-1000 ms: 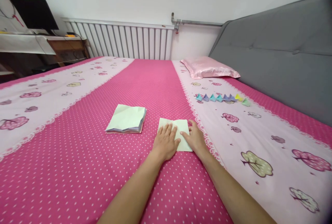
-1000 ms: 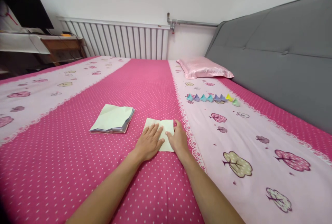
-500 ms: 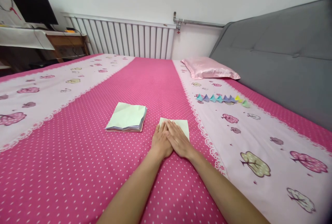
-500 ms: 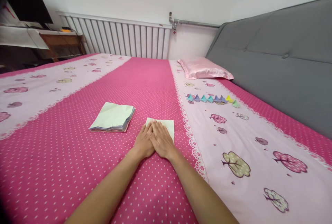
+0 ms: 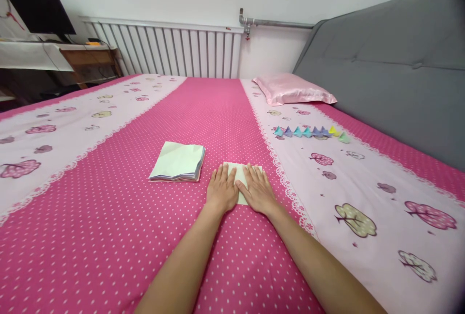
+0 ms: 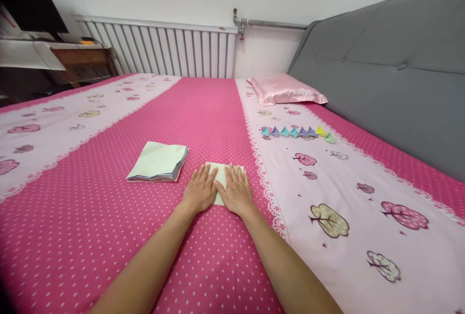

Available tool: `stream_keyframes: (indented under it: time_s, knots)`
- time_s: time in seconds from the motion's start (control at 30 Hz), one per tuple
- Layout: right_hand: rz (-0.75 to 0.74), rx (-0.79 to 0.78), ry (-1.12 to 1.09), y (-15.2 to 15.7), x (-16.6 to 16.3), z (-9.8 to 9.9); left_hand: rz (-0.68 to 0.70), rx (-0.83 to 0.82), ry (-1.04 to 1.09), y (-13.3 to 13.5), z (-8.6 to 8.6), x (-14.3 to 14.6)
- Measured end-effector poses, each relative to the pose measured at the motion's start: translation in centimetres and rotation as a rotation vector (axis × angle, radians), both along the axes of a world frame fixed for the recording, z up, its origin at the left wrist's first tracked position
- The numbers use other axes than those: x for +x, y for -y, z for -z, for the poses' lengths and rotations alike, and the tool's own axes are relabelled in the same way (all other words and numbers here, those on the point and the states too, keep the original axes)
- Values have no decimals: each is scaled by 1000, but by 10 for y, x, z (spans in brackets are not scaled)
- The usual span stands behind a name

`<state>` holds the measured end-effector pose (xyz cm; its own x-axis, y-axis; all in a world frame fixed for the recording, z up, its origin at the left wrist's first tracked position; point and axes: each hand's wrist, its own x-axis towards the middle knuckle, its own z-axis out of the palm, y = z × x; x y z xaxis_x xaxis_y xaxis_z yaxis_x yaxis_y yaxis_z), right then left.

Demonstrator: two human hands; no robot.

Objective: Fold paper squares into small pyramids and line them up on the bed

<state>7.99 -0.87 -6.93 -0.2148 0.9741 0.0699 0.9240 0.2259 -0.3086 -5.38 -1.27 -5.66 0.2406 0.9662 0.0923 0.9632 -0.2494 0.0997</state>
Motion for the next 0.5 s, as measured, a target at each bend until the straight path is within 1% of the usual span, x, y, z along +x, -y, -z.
stream_keyframes:
  time_s: [0.17,0.27,0.37,0.43,0.5]
  knots:
    - [93,19,21,1,8,4,-81,27,9,-1,3,-5]
    - [118,26,2,0,19,1,-134,52,17,1,1,-9]
    - [123,33,-109,-6,39,-7,-199,75,54,5,-8,-11]
    - [197,31,-266,-11,56,-15,-256,83,128,7,-19,-12]
    - [250,7,-395,-14,73,-22,-322,80,247,7,-29,-13]
